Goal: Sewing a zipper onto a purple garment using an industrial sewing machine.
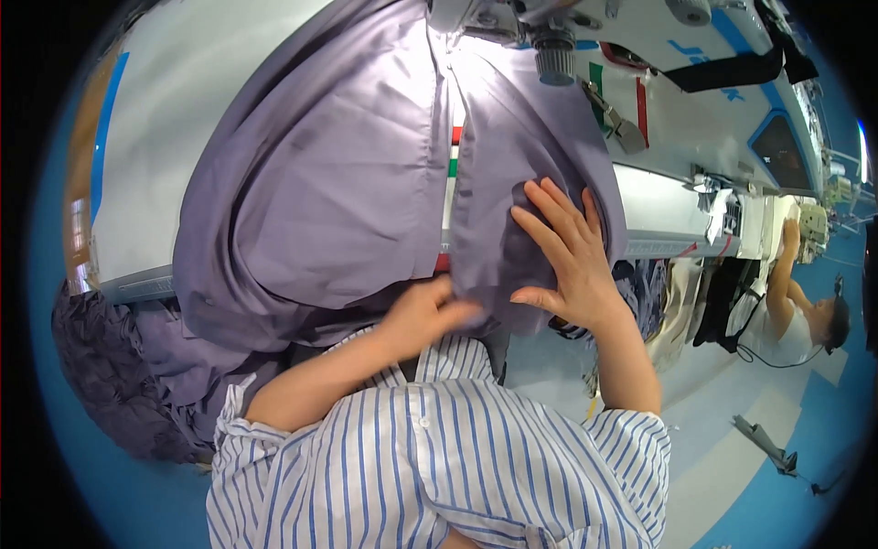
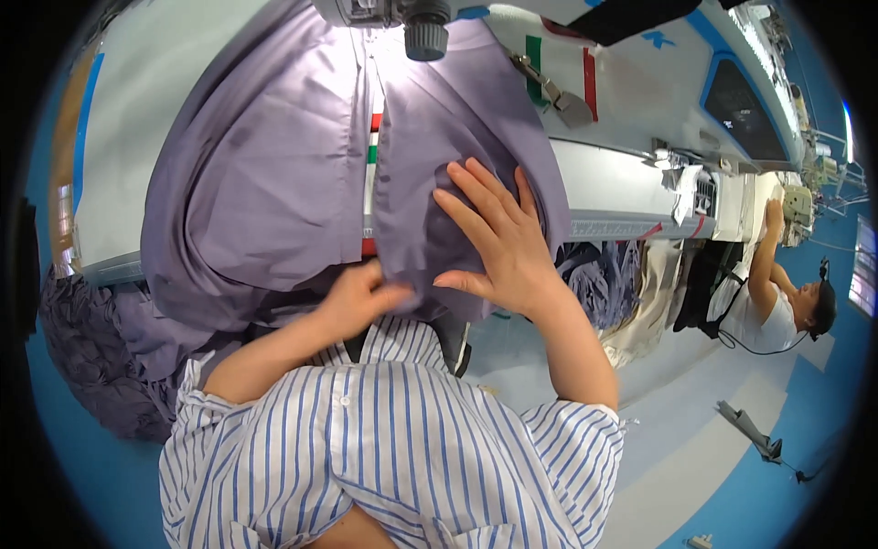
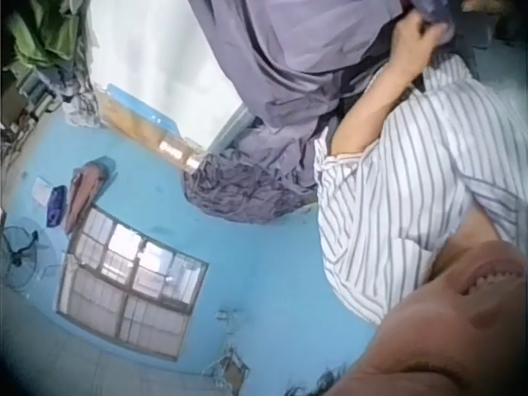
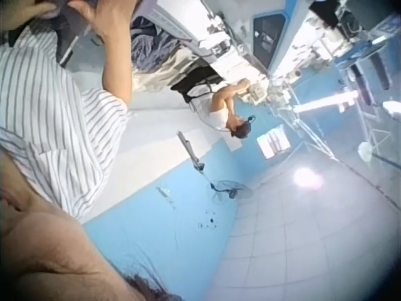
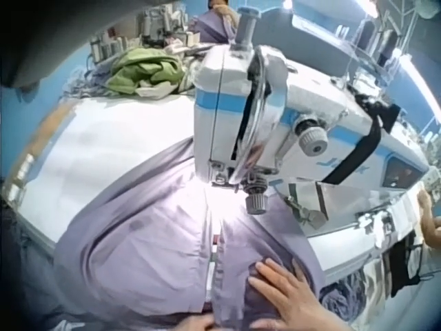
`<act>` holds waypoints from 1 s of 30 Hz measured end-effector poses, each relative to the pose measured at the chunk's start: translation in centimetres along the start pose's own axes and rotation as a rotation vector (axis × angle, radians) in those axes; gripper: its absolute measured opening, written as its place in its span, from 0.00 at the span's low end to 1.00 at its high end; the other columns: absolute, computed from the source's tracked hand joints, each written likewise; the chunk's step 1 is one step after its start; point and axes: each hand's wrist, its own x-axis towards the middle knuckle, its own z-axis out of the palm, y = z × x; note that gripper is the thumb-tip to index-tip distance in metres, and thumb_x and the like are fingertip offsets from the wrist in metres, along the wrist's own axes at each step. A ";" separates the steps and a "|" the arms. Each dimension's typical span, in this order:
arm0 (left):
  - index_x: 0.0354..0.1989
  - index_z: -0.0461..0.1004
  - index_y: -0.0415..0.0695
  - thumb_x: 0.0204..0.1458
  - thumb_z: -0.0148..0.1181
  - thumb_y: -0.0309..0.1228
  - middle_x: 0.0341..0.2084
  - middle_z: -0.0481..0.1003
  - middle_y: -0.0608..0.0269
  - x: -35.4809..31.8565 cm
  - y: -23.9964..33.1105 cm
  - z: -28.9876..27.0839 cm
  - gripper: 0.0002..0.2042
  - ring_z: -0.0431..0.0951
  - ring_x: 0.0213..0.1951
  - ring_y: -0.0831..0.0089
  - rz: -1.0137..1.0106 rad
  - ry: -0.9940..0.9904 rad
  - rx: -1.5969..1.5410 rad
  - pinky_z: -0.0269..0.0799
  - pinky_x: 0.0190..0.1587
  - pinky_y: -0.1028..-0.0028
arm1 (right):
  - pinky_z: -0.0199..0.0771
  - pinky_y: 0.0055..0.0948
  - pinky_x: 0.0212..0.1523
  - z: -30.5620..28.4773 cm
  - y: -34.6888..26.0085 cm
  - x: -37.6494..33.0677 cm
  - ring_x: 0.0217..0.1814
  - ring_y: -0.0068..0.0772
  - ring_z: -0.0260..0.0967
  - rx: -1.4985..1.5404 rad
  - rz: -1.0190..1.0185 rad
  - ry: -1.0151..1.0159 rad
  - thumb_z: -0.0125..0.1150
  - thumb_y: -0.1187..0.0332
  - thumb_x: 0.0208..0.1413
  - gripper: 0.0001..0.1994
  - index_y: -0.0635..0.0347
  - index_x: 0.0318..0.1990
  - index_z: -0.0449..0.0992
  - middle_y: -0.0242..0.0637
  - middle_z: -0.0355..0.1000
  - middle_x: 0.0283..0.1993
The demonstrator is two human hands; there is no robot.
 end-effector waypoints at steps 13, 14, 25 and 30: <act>0.22 0.74 0.36 0.54 0.61 0.36 0.18 0.73 0.53 -1.6 0.6 1.6 0.15 0.74 0.23 0.56 0.490 -0.019 0.221 0.69 0.28 0.64 | 0.65 0.30 0.20 1.6 -6.3 1.3 0.22 0.31 0.67 -0.074 0.066 0.244 0.70 0.66 0.45 0.10 0.55 0.26 0.73 0.31 0.65 0.21; 0.22 0.74 0.36 0.54 0.61 0.36 0.18 0.73 0.54 -1.7 0.8 1.6 0.15 0.74 0.24 0.56 0.535 0.016 0.235 0.70 0.29 0.64 | 0.65 0.31 0.20 1.7 -6.4 1.4 0.22 0.32 0.67 -0.028 0.104 0.204 0.69 0.66 0.46 0.10 0.55 0.25 0.72 0.31 0.66 0.21; 0.32 0.70 0.39 0.66 0.41 0.37 0.26 0.68 0.72 -0.3 2.0 -0.2 0.16 0.67 0.31 0.84 0.003 -0.054 -0.854 0.65 0.36 0.77 | 0.68 0.34 0.22 1.4 -7.2 2.0 0.24 0.37 0.69 -0.060 -0.065 0.054 0.65 0.68 0.46 0.09 0.56 0.24 0.70 0.33 0.66 0.21; 0.32 0.71 0.40 0.66 0.43 0.37 0.27 0.69 0.75 0.0 2.1 0.6 0.16 0.65 0.31 0.85 0.139 0.053 -0.736 0.62 0.36 0.79 | 0.74 0.36 0.37 1.2 -4.5 4.3 0.39 0.40 0.73 0.347 -0.157 0.091 0.68 0.70 0.43 0.12 0.59 0.35 0.74 0.35 0.72 0.38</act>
